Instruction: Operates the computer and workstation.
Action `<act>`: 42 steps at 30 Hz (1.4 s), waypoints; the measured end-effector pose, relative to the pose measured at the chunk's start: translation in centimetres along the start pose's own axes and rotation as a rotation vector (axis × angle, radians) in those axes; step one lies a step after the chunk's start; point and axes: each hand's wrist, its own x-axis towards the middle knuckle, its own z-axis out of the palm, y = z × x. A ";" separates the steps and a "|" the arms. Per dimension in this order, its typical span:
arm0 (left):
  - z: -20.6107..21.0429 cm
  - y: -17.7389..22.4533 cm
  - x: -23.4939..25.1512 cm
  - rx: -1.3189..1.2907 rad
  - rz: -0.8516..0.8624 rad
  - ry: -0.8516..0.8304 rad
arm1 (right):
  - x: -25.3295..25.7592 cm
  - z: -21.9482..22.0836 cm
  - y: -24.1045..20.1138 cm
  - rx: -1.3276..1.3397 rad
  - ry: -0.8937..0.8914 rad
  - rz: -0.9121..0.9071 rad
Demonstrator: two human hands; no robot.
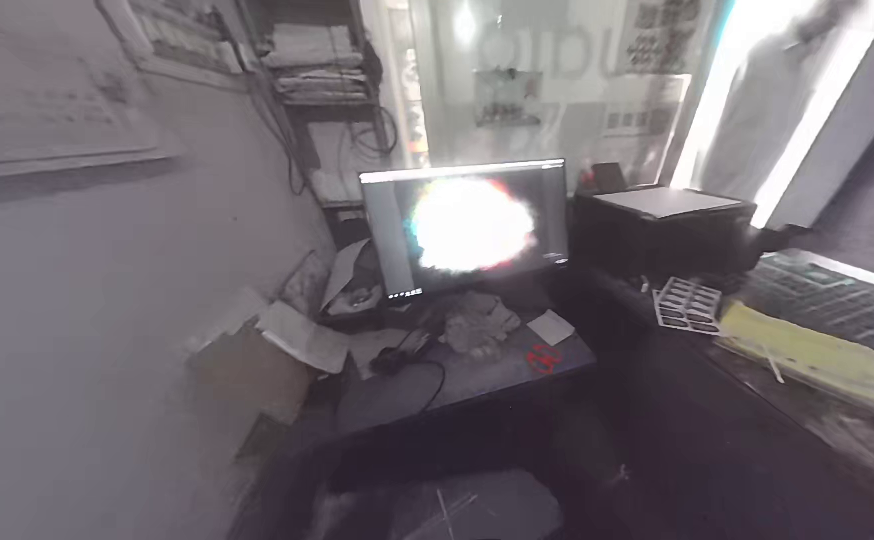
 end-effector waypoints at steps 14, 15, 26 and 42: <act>-0.3 -0.4 0.1 -0.150 -0.005 -0.030 | 3.1 8.3 9.6 -0.014 -0.041 0.120; -0.5 -0.3 0.2 -0.155 -0.018 -0.045 | 2.9 7.5 9.0 -0.030 -0.071 0.135; 0.6 -0.4 0.6 -0.087 -0.075 0.001 | 3.3 12.3 13.6 -0.037 0.045 -0.060; 0.8 -0.2 1.0 -0.050 -0.062 -0.021 | 3.4 12.7 14.5 -0.010 0.010 -0.063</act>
